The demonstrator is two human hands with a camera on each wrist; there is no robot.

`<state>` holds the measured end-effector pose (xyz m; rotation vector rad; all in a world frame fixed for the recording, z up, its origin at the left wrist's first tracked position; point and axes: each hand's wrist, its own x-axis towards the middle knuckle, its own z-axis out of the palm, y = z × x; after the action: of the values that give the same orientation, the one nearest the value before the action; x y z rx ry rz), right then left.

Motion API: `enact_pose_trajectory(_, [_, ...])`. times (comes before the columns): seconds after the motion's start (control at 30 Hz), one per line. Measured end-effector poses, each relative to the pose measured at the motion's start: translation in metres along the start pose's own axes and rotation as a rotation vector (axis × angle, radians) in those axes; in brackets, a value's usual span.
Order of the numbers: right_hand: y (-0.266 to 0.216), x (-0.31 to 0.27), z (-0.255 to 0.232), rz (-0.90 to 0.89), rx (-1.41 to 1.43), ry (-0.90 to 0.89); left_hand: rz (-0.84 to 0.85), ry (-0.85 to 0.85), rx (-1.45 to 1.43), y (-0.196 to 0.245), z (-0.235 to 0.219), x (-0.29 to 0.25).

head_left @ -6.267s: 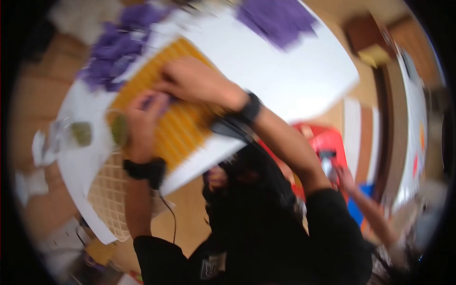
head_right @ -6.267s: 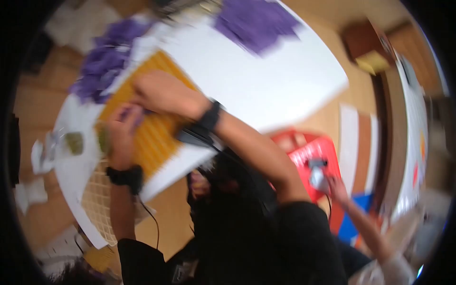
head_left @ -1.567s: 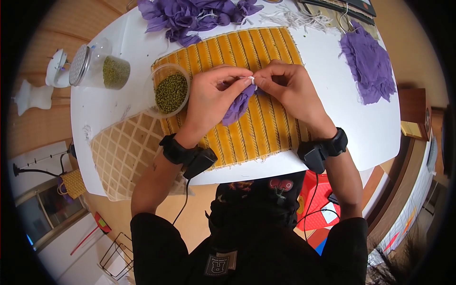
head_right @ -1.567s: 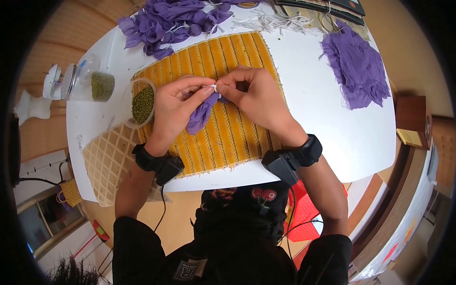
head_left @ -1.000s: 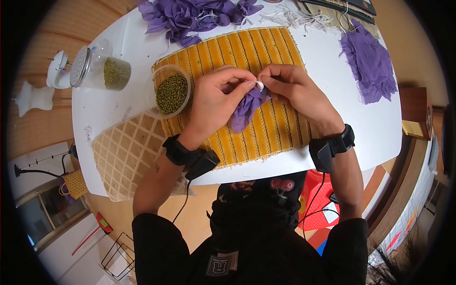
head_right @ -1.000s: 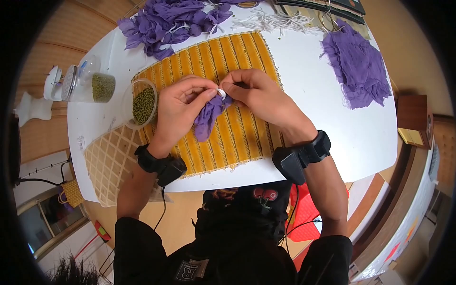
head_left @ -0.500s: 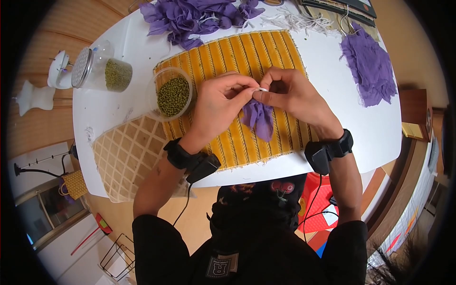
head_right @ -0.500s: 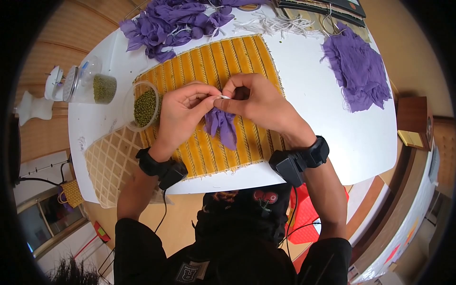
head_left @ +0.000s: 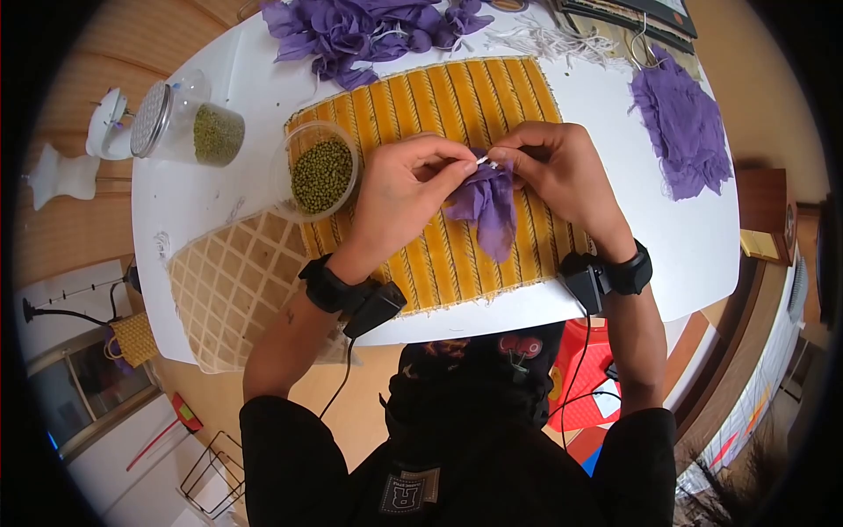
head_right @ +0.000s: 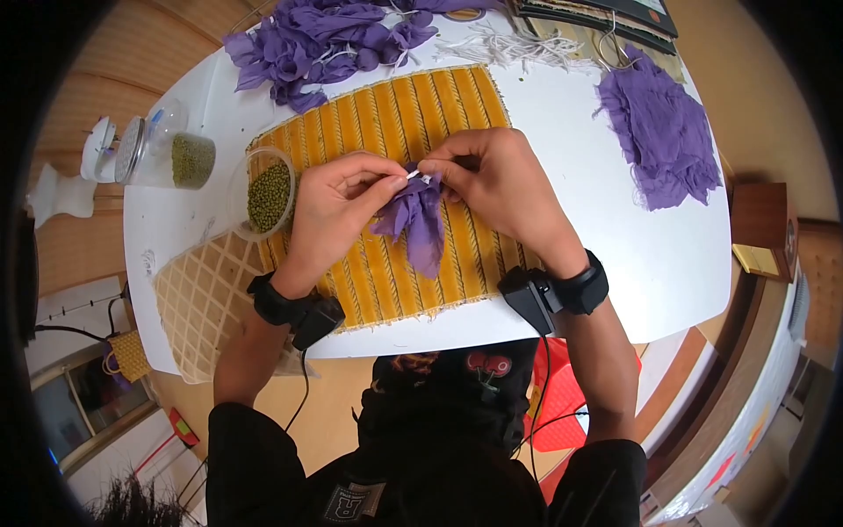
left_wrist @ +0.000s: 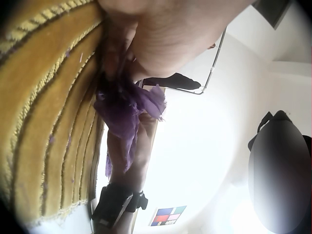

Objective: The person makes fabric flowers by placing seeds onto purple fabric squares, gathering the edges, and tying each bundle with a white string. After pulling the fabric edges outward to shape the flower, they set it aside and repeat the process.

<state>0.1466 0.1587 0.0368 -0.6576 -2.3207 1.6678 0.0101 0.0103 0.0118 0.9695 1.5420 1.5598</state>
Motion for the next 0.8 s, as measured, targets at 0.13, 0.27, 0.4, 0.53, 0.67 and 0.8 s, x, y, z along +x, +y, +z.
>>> enact_pose_trajectory(0.13, [-0.001,0.000,-0.002,-0.061,-0.087,0.032,-0.051,0.002,0.008,0.000,0.000,0.000])
enact_pose_trajectory(0.27, [0.005,0.003,-0.008,-0.159,-0.255,0.108,-0.093,-0.063,0.072,0.002,-0.005,0.000])
enact_pose_trajectory(0.4, [0.003,0.003,-0.008,-0.206,-0.314,0.151,-0.077,-0.083,0.088,0.003,-0.004,-0.001])
enact_pose_trajectory(0.53, [0.004,0.004,-0.009,-0.183,-0.294,0.161,-0.060,-0.100,0.183,0.006,-0.004,-0.002])
enact_pose_trajectory(0.67, [0.011,0.006,-0.012,-0.174,-0.271,0.172,-0.045,-0.062,0.190,0.003,-0.003,-0.002])
enact_pose_trajectory(0.8, [0.015,0.008,-0.011,-0.186,-0.280,0.191,-0.056,-0.086,0.187,0.005,-0.005,-0.002])
